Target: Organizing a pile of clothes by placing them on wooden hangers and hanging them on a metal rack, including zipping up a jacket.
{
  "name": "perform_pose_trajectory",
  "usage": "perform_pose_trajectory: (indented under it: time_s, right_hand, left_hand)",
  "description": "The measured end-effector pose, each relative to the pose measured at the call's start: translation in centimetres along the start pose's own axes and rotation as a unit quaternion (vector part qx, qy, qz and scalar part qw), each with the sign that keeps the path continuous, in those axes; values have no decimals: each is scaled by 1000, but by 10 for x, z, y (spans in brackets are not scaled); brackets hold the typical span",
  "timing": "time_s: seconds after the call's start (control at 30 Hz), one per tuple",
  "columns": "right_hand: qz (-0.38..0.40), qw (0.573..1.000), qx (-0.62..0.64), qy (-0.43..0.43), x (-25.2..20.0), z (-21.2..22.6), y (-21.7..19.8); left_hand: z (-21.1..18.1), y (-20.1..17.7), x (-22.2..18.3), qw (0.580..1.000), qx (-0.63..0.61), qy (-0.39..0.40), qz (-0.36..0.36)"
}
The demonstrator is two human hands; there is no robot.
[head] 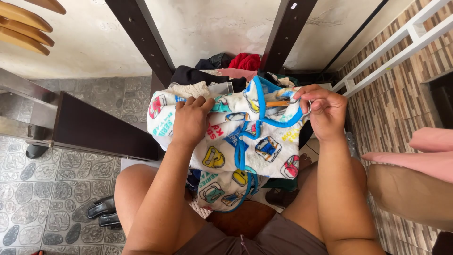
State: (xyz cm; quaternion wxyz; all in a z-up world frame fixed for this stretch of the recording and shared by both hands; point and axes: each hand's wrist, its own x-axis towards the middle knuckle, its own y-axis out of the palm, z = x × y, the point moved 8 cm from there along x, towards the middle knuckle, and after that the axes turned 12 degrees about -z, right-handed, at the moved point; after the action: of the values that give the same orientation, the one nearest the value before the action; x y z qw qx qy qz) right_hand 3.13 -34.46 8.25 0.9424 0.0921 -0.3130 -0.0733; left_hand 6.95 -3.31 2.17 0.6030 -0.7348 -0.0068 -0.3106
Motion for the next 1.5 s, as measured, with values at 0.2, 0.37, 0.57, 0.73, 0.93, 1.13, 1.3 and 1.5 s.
perform_pose_trajectory:
  time_s: [0.2, 0.37, 0.57, 0.73, 0.93, 1.13, 1.3, 1.5]
  right_hand:
    - [-69, 997, 12, 21, -1, -20, -13]
    - [-110, 994, 17, 8, -2, -26, -16]
    - [-138, 990, 2, 19, -2, -30, -18]
    - [-148, 989, -2, 12, -3, -26, -17]
    - [-142, 990, -2, 7, -1, -26, -14]
    - [-85, 994, -62, 33, 5, -23, -23]
    - [109, 926, -319, 172, -16, -47, -23]
    - [194, 885, -324, 274, -25, -53, -12]
  left_hand:
    - [-4, 4, 1, 1000, 1, -8, -4]
    - [-8, -3, 2, 1000, -5, -15, 11]
    - [-4, 15, -1, 1000, -5, -18, 6]
    - [-7, 10, 1, 999, -20, -20, 15]
    - [-7, 10, 2, 999, -17, -22, 17]
    - [1, 3, 5, 997, -46, -58, 18]
    - [28, -9, 6, 992, -101, -71, -29]
    - [50, 26, 6, 989, -35, -123, -69]
